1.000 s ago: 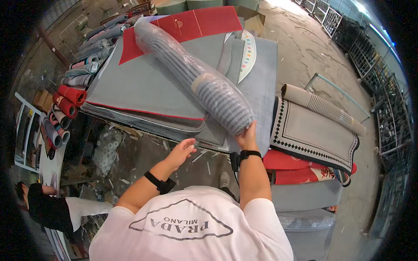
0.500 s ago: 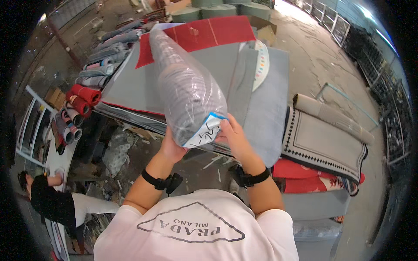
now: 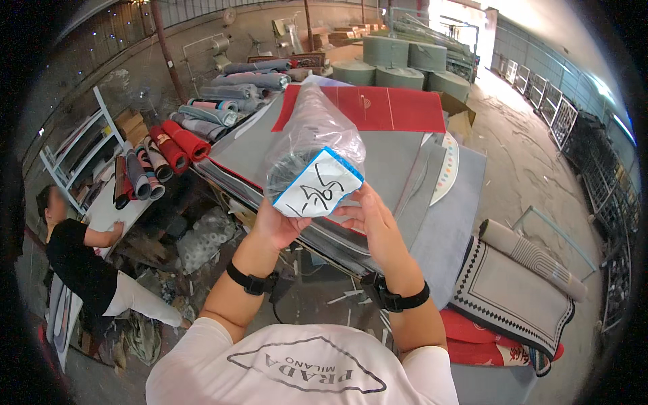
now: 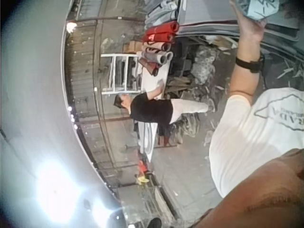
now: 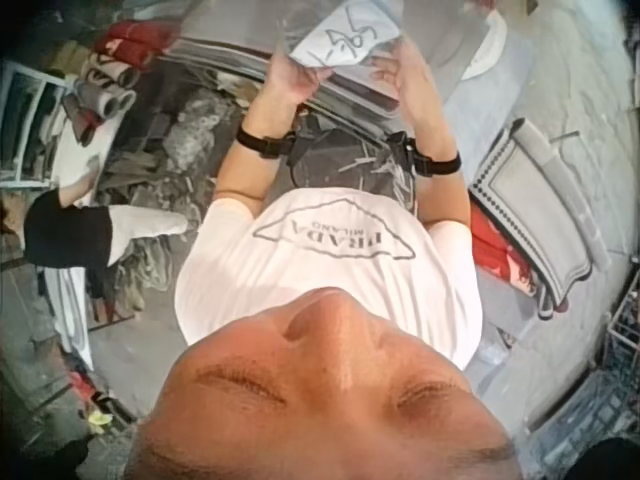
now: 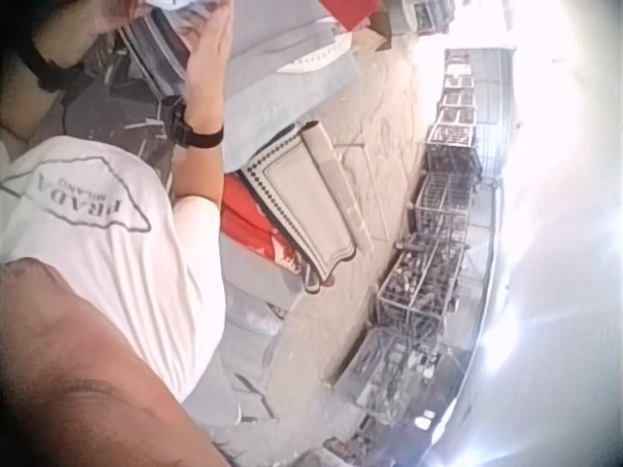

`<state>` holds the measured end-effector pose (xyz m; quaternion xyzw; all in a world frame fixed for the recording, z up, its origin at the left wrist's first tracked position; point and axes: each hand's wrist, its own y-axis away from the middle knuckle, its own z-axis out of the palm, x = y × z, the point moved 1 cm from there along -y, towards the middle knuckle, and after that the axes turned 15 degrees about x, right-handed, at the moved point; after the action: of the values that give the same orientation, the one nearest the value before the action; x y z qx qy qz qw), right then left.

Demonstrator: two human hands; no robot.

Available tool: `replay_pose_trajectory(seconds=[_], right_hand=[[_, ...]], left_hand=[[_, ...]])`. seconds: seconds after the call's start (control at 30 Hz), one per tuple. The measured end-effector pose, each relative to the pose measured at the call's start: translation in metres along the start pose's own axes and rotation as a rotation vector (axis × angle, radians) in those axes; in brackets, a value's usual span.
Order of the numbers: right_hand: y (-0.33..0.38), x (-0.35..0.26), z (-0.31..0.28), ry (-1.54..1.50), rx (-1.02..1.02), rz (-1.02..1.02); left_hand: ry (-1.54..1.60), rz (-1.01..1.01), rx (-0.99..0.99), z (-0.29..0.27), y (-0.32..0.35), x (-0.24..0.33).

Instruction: Sorting, unfolding, and stacking various decorative and functional floor mats in a warehouse setting.

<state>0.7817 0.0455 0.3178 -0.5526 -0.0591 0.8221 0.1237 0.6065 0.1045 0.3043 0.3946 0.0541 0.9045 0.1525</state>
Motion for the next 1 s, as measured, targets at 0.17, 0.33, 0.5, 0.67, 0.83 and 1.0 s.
replay_pose_trajectory(seconds=[0.17,0.33,0.5,0.67,0.83,1.0], right_hand=[[-0.002,0.000,0.007,0.023,-0.029,0.010],[-0.004,0.005,0.007,0.017,-0.007,0.012],[-0.013,0.007,0.004,-0.024,-0.022,0.006],[-0.017,0.002,0.004,-0.019,0.002,-0.073],[-0.035,-0.023,0.023,0.103,-0.074,-0.292],[-0.054,-0.038,0.036,0.120,-0.099,-0.353]], left_hand=[[0.047,0.014,0.080,0.006,0.009,0.006],[0.030,0.003,0.073,0.001,0.007,0.006],[-0.008,-0.011,0.095,0.003,0.006,0.006],[-0.046,-0.032,0.093,0.010,0.006,0.014],[-0.107,0.063,-0.047,0.019,0.003,0.037],[-0.150,0.139,-0.033,0.036,0.007,0.055]])
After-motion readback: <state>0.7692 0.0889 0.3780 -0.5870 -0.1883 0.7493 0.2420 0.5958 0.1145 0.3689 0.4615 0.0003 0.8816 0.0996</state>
